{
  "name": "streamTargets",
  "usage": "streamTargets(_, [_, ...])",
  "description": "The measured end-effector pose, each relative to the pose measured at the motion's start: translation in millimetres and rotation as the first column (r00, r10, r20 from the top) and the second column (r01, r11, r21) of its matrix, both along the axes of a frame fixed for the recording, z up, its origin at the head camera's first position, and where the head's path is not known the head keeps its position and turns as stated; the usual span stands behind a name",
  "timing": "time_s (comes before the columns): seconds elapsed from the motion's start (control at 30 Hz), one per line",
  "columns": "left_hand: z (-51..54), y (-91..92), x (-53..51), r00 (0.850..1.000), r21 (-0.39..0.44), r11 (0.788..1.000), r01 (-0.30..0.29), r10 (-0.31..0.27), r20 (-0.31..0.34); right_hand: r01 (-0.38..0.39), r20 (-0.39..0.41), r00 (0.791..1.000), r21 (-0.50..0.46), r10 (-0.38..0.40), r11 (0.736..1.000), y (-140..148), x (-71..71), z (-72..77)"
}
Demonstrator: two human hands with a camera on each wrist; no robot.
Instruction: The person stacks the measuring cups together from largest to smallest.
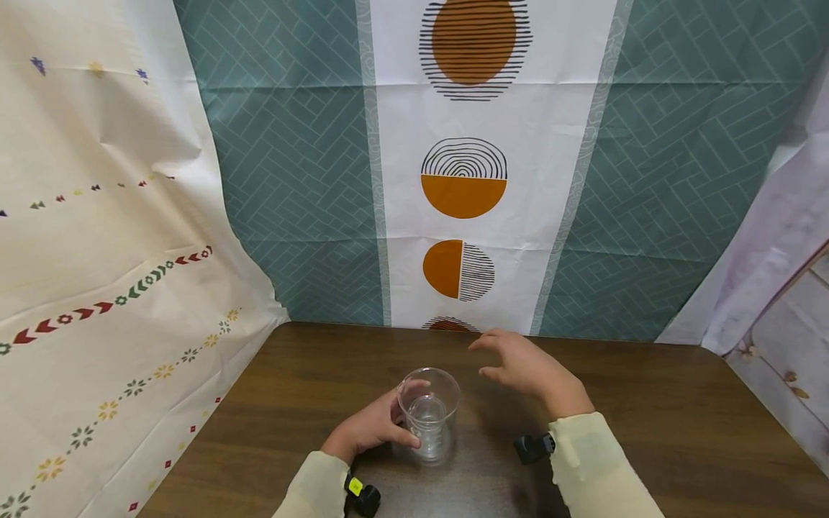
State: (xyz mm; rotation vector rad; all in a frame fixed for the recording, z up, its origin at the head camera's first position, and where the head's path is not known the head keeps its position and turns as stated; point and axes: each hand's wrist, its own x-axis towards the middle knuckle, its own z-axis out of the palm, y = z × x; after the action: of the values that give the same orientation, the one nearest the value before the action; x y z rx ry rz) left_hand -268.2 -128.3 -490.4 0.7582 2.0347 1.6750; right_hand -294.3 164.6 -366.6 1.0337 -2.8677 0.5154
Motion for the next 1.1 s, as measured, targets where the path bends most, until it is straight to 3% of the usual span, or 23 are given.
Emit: streamTargets(1.1, [-1.4,-1.0,0.7,1.000,0.011,1.000,0.000,0.000,0.001,0.047,0.002,0.999,-0.005,-0.047,0.999,13,-4.5,-9.2])
